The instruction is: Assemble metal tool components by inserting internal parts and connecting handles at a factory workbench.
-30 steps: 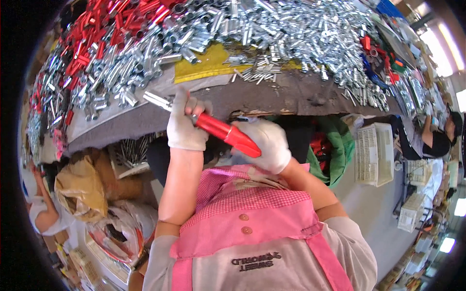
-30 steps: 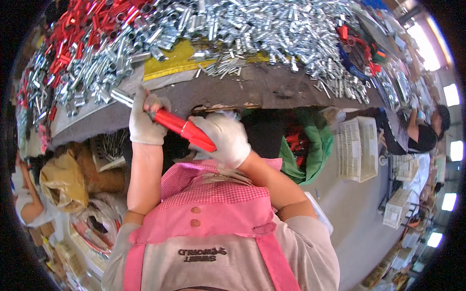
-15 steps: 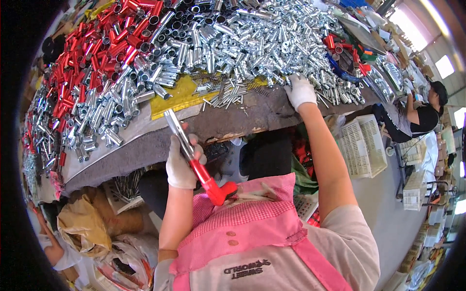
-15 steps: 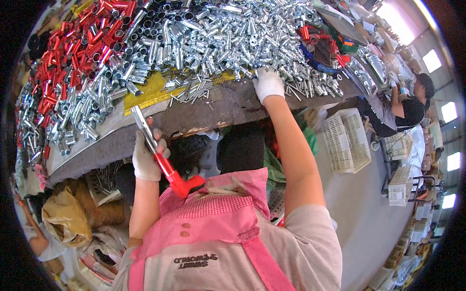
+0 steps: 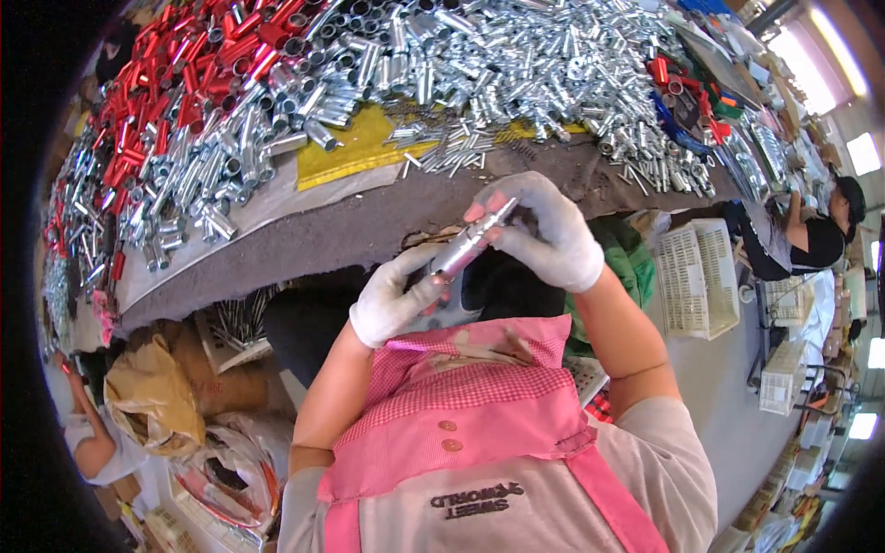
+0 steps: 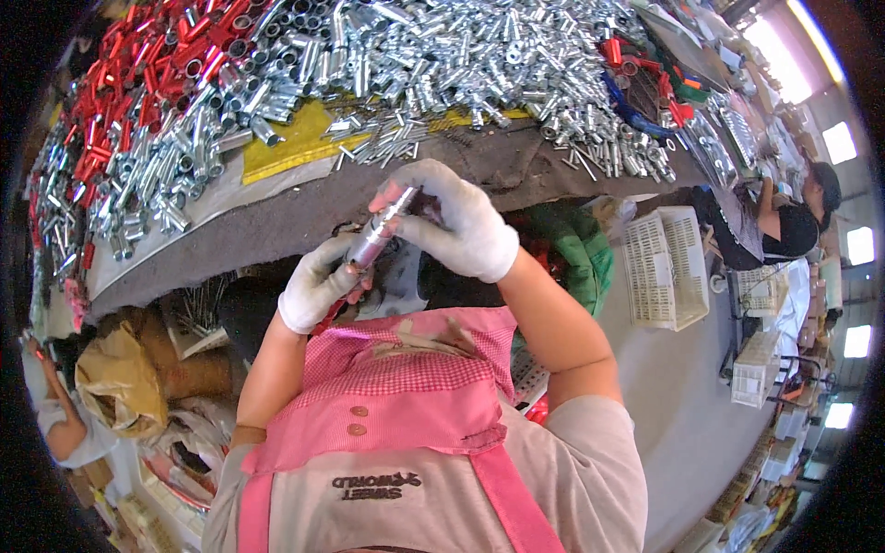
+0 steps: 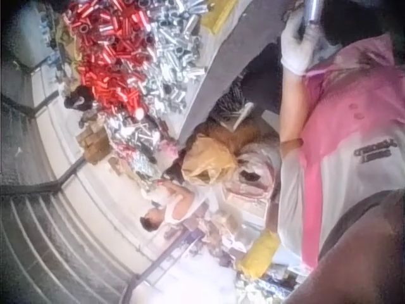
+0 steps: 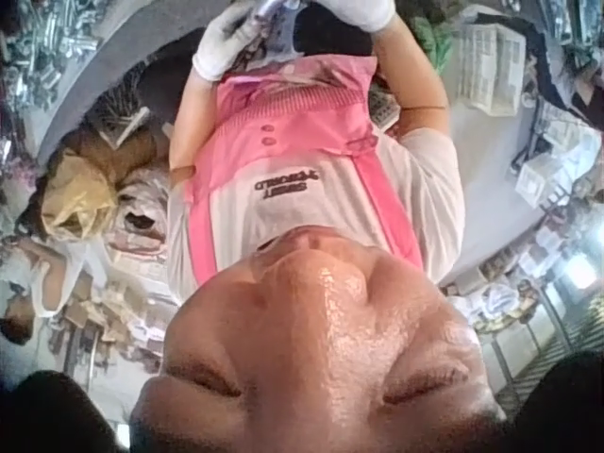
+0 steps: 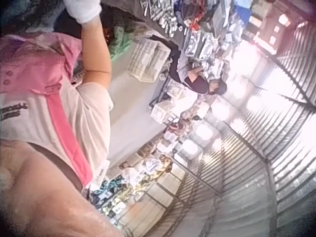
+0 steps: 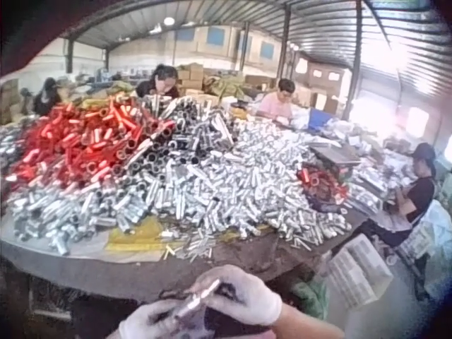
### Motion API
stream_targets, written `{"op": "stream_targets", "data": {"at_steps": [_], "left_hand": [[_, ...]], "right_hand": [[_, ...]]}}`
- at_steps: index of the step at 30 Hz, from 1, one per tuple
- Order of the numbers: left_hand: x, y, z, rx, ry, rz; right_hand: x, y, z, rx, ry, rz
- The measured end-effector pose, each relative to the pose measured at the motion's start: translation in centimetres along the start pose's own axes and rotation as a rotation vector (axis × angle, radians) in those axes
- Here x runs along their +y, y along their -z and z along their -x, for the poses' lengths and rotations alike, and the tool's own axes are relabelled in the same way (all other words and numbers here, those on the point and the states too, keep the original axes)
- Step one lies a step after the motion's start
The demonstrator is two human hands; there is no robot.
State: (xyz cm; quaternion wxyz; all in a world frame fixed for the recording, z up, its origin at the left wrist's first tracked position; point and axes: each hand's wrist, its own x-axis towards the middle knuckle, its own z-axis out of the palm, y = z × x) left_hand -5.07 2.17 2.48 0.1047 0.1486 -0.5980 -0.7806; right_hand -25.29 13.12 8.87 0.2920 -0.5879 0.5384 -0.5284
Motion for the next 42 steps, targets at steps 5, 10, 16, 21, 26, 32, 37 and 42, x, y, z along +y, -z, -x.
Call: {"op": "stream_targets", "data": {"at_steps": [5, 10, 16, 21, 26, 32, 37, 42], "left_hand": [[-0.5, 0.2, -0.3, 0.054, -0.115, -0.296], [-1.3, 1.1, 0.3, -0.159, 0.083, 0.139], [-1.5, -1.3, 0.1, 0.18, -0.097, -0.448], [-0.5, 0.1, -0.7, -0.118, 0.227, -0.004], [-2.1, -1.4, -1.7, 0.255, -0.441, -0.746], [-3.2, -1.4, -1.0, 0.271, -0.224, -0.295], [-2.7, -1.9, -0.2, 0.29, 0.059, 0.098], [-2.8, -1.4, 0.9, 0.32, 0.055, 0.057]], "right_hand": [[0.1, 0.1, 0.4, -0.039, 0.15, 0.369], [-1.6, -1.2, 1.5, -0.059, -0.26, 0.071], [-0.2, -1.9, 3.0, 0.059, -0.267, 0.648], [0.5, 0.6, 2.6, -0.072, -0.07, 0.334], [-0.4, -0.2, 2.3, 0.049, -0.437, 0.48], [7.8, 8.1, 0.6, 0.764, -0.203, 0.955], [12.7, 13.5, 0.4, 0.8, -0.397, 1.375], [12.7, 13.8, 0.6, 0.94, -0.236, 1.242]]}}
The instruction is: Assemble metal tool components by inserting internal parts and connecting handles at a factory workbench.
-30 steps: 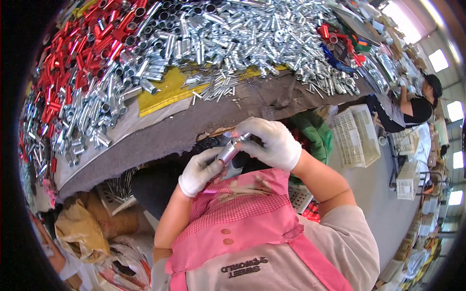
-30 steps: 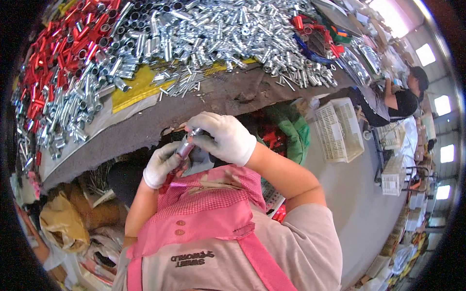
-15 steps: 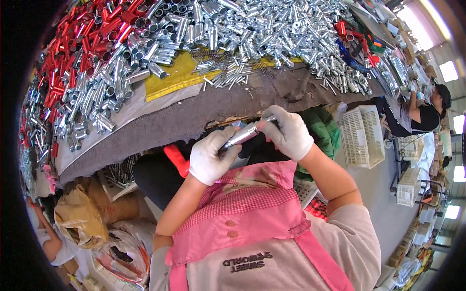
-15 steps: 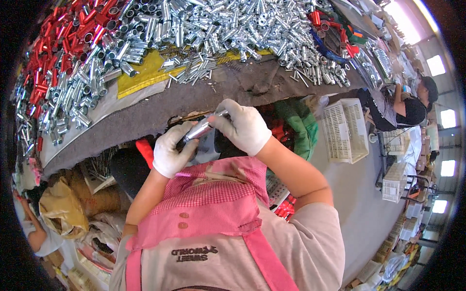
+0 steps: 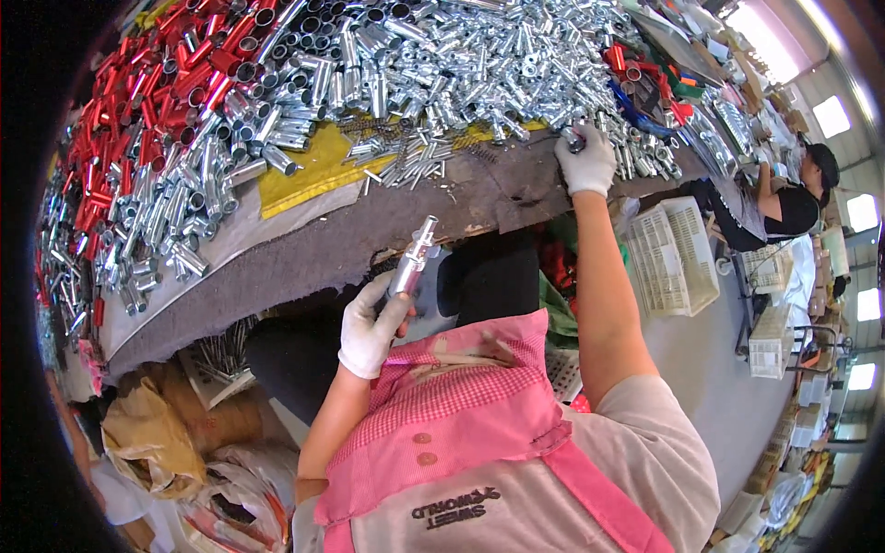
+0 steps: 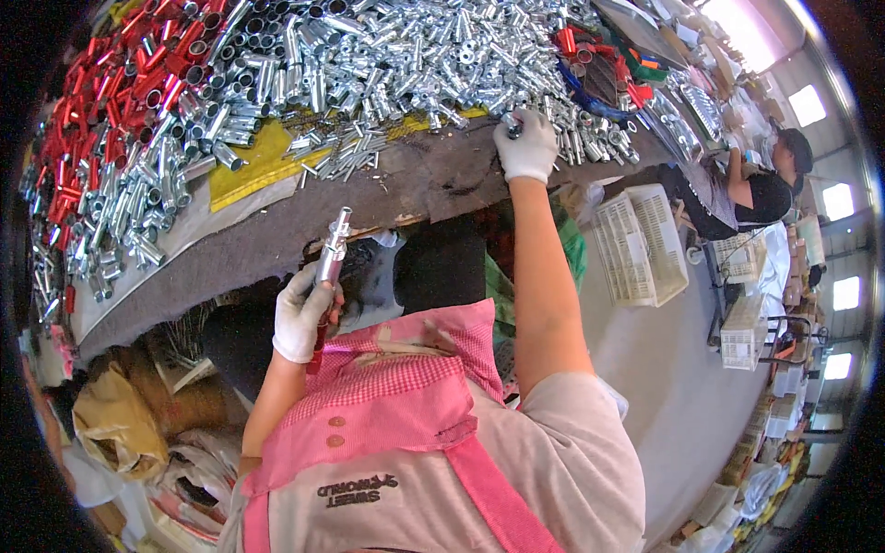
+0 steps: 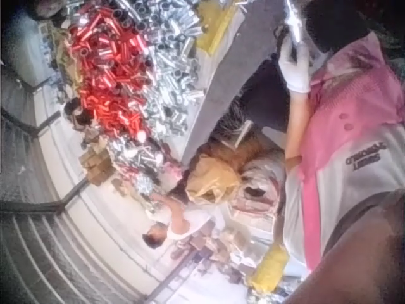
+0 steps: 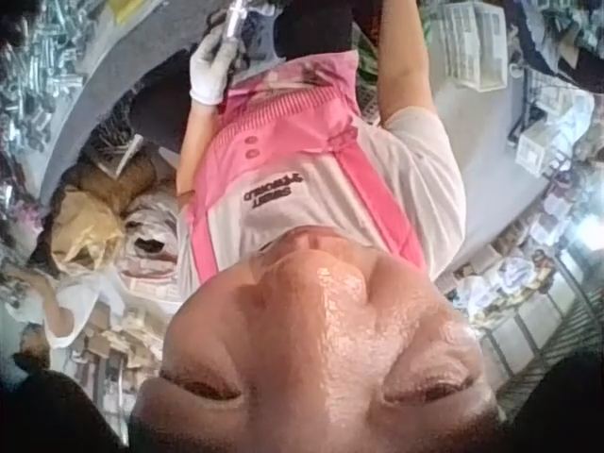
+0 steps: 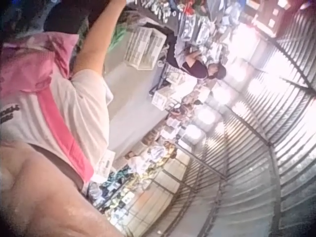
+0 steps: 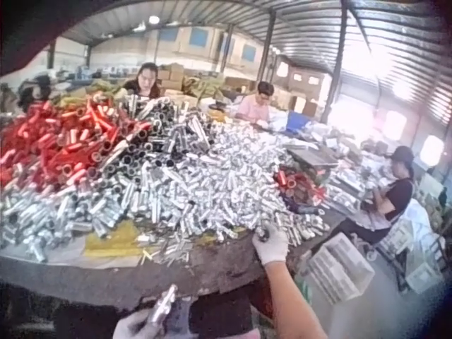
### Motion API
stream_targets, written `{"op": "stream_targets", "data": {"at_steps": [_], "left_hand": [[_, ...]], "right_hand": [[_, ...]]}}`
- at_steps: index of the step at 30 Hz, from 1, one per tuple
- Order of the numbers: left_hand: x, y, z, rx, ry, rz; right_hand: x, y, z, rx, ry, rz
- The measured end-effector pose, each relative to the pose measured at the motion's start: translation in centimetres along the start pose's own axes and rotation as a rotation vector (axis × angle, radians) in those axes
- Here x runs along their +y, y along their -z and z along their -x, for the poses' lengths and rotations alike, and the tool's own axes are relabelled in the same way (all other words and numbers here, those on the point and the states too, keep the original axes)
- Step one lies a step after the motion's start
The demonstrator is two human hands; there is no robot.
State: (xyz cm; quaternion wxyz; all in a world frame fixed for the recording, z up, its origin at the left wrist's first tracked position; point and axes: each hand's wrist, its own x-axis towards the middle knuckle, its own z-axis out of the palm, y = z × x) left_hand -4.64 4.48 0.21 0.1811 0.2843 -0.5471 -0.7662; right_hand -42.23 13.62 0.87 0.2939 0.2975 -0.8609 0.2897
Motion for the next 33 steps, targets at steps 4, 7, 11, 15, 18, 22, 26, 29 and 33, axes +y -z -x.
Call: {"op": "stream_targets", "data": {"at_steps": [4, 7, 11, 15, 18, 22, 26, 29, 33], "left_hand": [[-0.1, 0.9, 0.2, -0.016, -0.015, 0.066], [0.1, 1.0, -0.3, -0.022, 0.023, 0.06], [-0.1, 1.3, -0.3, -0.018, 0.039, 0.161], [0.6, 2.2, 0.1, -0.146, 0.012, 0.107], [0.8, 2.6, 0.1, -0.189, 0.047, 0.094], [1.9, 2.4, 0.5, -0.262, 0.057, -0.014], [1.4, 1.9, 1.1, -0.214, -0.096, -0.152], [1.5, 1.7, 1.5, -0.188, -0.216, -0.22], [1.3, 1.8, 2.0, -0.196, -0.098, -0.242]], "right_hand": [[-3.5, 2.0, 1.5, -0.083, 0.093, -0.42], [-6.7, 2.1, 1.6, -0.342, 0.356, -0.35], [-9.1, 3.3, -1.5, -0.309, 0.434, -0.428], [-13.8, 8.9, -1.5, -0.945, 0.433, -0.774], [-15.5, 9.3, 0.1, -1.11, 0.76, -0.926], [-16.4, 10.0, 1.6, -1.166, 1.116, -0.898], [-18.4, 13.7, 2.1, -1.426, 0.506, -0.523], [-16.9, 12.2, 3.2, -1.243, 0.412, -0.458], [-16.9, 12.4, 3.8, -1.332, 0.586, -0.773]]}}
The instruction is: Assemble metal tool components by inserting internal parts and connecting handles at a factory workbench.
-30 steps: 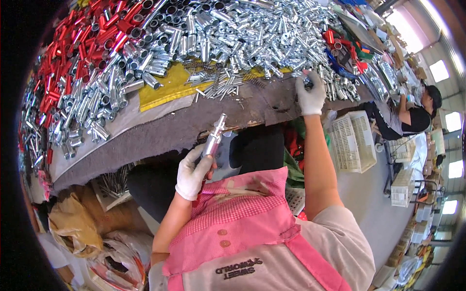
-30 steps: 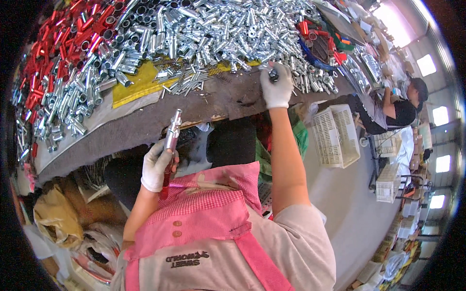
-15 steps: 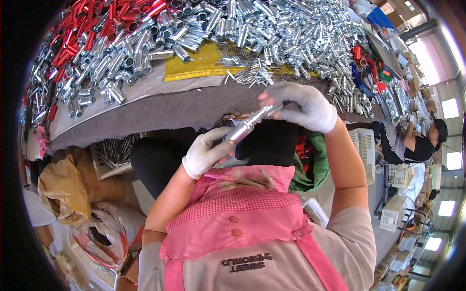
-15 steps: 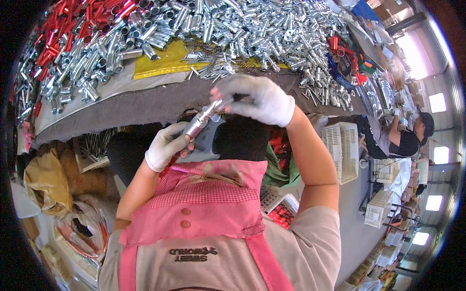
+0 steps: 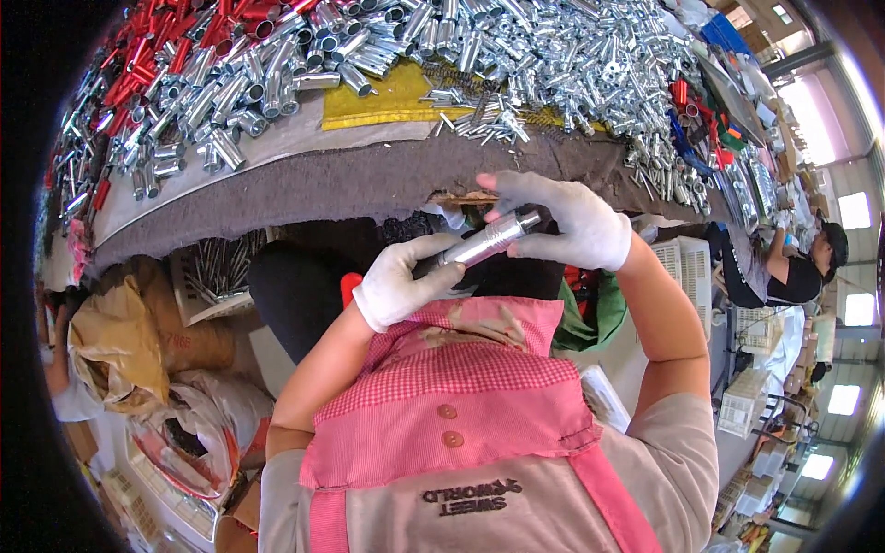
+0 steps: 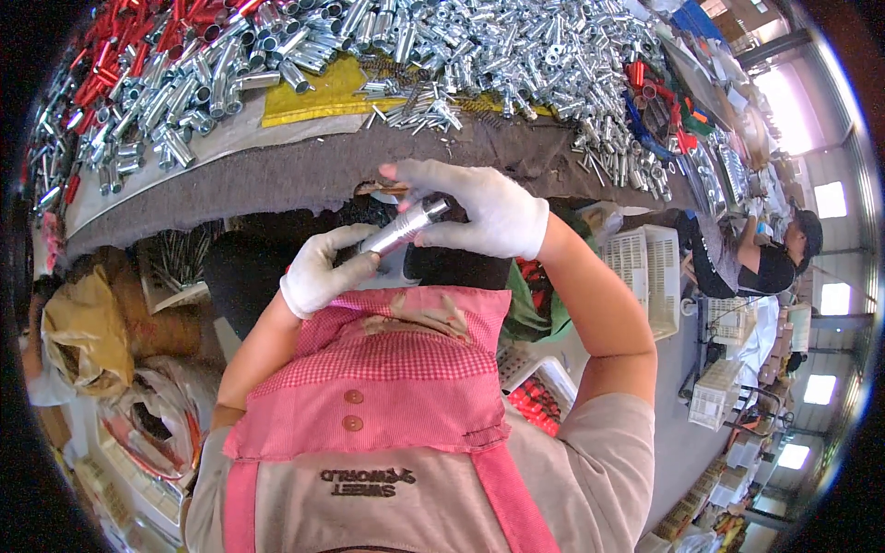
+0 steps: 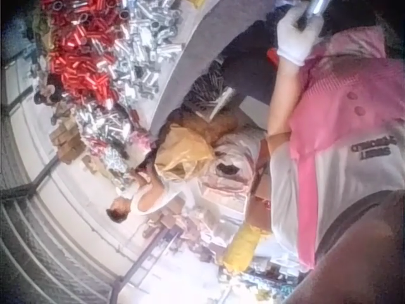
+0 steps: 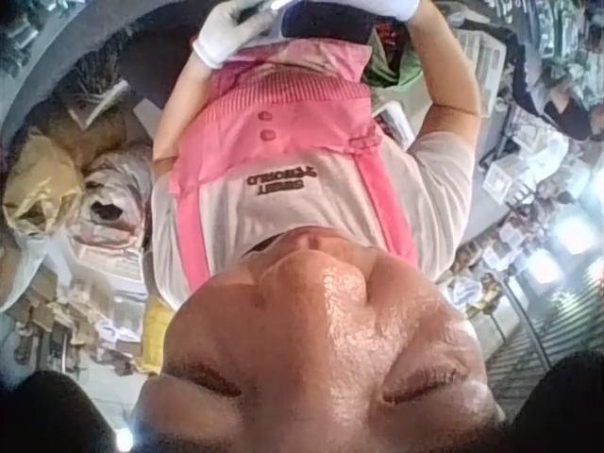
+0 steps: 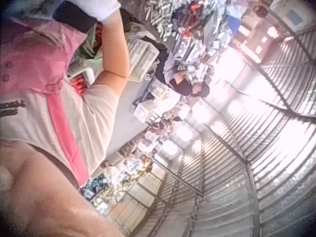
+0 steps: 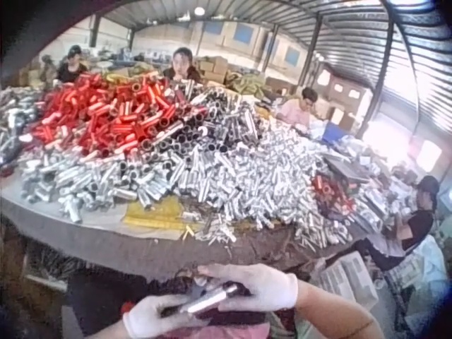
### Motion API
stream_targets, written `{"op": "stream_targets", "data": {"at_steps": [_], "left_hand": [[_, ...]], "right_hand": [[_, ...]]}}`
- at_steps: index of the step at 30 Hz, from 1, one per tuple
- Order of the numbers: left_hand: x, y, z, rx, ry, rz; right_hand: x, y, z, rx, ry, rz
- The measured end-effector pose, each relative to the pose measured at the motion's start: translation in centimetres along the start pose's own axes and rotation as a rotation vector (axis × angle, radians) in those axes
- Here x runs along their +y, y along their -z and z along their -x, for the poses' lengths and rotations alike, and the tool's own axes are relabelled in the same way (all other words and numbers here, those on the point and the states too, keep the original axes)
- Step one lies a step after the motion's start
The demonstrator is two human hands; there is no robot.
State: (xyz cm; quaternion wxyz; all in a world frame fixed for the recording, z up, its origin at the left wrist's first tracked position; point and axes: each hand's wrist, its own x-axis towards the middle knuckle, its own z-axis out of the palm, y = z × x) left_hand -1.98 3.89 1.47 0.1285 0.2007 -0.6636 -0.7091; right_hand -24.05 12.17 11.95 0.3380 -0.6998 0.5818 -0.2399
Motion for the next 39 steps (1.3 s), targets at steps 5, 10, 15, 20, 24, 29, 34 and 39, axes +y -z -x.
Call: {"op": "stream_targets", "data": {"at_steps": [5, 10, 15, 20, 24, 29, 34, 39], "left_hand": [[0.3, -0.3, 0.6, -0.008, 0.009, 0.008], [0.1, -0.1, 0.8, 0.003, 0.008, 0.037], [-0.3, 0.2, 0.9, -0.032, -0.064, -0.052], [0.0, 0.2, 1.3, -0.108, -0.06, 0.063], [0.5, -1.6, 0.9, 0.365, -0.398, -0.614], [2.3, 1.7, 2.0, -0.178, 0.162, 0.159], [1.9, -0.2, 2.0, 0.215, -0.221, -0.308], [2.9, 1.0, 2.5, 0.282, -0.299, 0.45]], "right_hand": [[0.3, -1.3, 0.2, 0.224, 0.112, 0.007], [-0.4, -0.9, 0.4, 0.129, -0.104, 0.157], [-1.3, -1.0, 0.4, 0.091, -0.25, 0.212], [0.9, -5.2, -0.8, 0.118, 0.09, -0.933], [-0.4, -9.6, -4.3, 1.093, -0.436, -1.539], [-0.5, -10.1, -3.1, 0.333, 0.398, -1.532], [0.2, -10.9, -4.5, 0.62, 0.329, -1.344], [1.7, -14.8, -3.1, 0.346, 0.2, -0.855]]}}
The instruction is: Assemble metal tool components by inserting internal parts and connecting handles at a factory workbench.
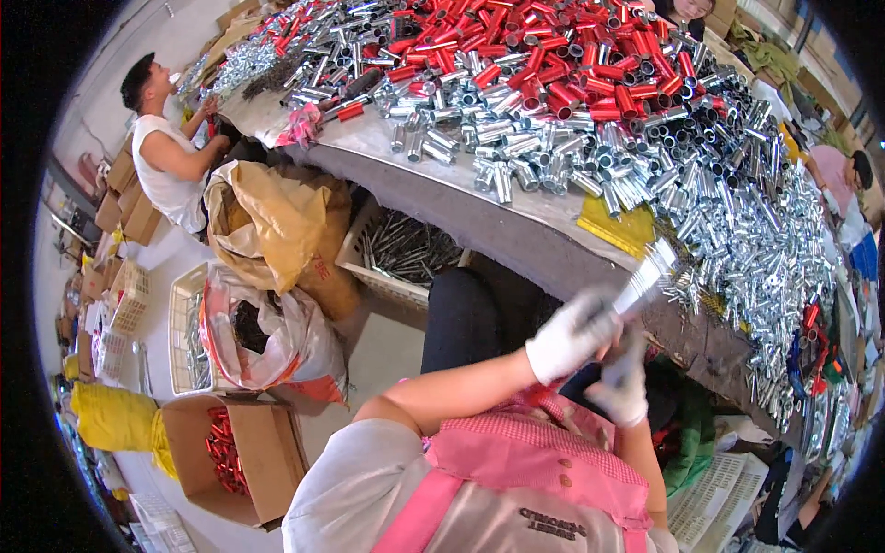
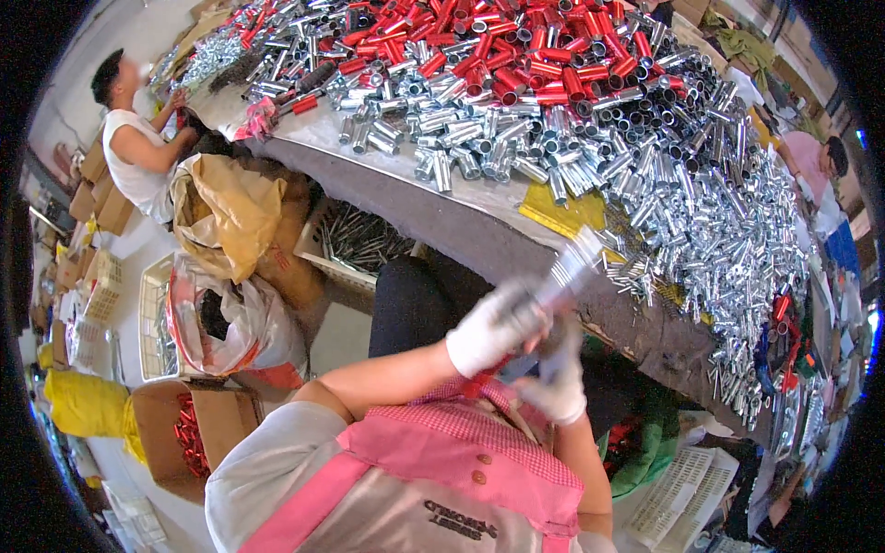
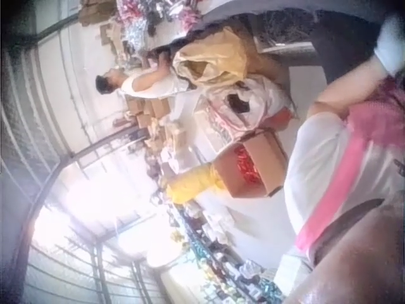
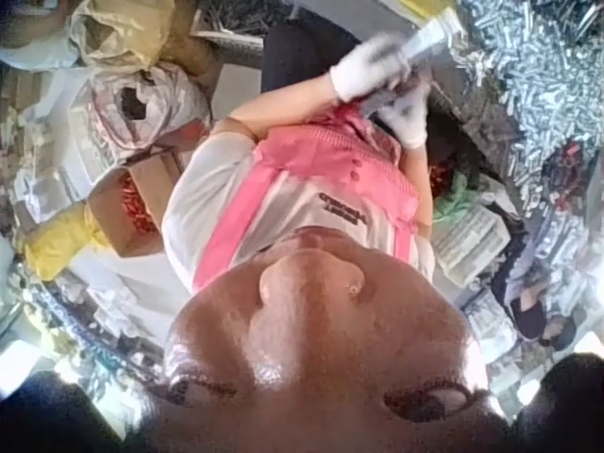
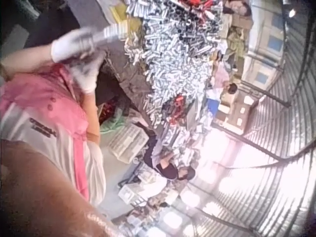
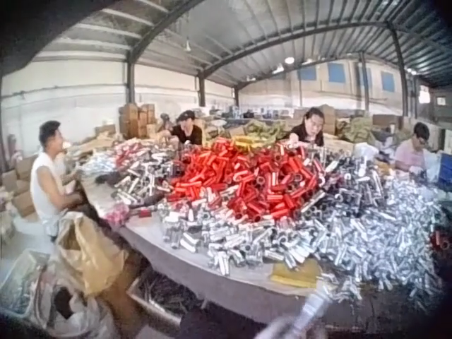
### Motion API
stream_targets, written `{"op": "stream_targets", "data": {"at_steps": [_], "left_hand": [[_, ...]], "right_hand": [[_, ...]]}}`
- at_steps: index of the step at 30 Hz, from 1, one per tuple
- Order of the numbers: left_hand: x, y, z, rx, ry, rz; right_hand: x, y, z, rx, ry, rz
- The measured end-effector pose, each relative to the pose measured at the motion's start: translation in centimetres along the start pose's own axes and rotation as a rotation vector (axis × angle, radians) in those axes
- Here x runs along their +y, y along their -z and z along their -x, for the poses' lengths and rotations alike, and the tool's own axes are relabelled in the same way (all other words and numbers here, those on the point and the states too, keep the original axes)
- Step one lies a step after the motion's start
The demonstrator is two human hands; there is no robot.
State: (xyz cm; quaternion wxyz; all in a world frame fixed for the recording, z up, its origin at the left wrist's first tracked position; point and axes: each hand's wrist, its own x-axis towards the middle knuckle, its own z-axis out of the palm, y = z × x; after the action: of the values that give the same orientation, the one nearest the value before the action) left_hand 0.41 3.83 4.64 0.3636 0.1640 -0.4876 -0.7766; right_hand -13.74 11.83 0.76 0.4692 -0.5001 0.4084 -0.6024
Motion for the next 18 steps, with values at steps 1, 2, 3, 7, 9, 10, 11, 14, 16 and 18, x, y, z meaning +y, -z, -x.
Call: {"op": "stream_targets", "data": {"at_steps": [1, 2, 3, 7, 9, 10, 11, 14, 16, 18], "left_hand": [[2.6, -0.5, -0.1, 0.12, -0.162, 0.02], [3.5, 0.7, -0.8, 0.203, -0.256, 0.028], [4.3, 2.6, -1.6, 0.291, -0.387, 0.11], [2.8, 7.8, -1.9, 0.636, -0.139, 0.664], [-0.8, 6.1, -1.8, 0.795, 0.047, 0.624], [-1.1, 6.1, -1.6, 0.834, 0.037, 0.657], [-1.3, 6.2, -1.1, 0.897, 0.038, 0.663], [-7.8, 10.1, -1.6, 1.078, 0.272, 0.819], [-14.7, 10.5, -2.8, 1.059, 0.646, 0.693], [-30.5, 17.6, 0.6, 0.995, 0.823, 0.704]], "right_hand": [[0.3, 1.9, 1.1, -0.336, -0.002, 0.605], [-3.6, -0.8, 1.8, -0.316, -0.181, 0.602], [-2.4, 0.5, 3.9, -0.183, -0.193, 0.64], [-6.8, 2.3, 4.9, -0.144, -0.09, 0.682], [-5.8, 1.4, 4.1, 0.039, -0.402, 0.419], [-5.6, 1.7, 4.1, 0.006, -0.391, 0.474], [-6.1, 2.4, 4.1, -0.055, -0.408, 0.496], [-5.0, 3.8, 4.3, -0.073, -0.494, 0.638], [-2.3, 3.7, 4.1, -0.1, -0.554, 0.82], [2.4, 2.3, 4.0, -0.316, -0.462, 1.061]]}}
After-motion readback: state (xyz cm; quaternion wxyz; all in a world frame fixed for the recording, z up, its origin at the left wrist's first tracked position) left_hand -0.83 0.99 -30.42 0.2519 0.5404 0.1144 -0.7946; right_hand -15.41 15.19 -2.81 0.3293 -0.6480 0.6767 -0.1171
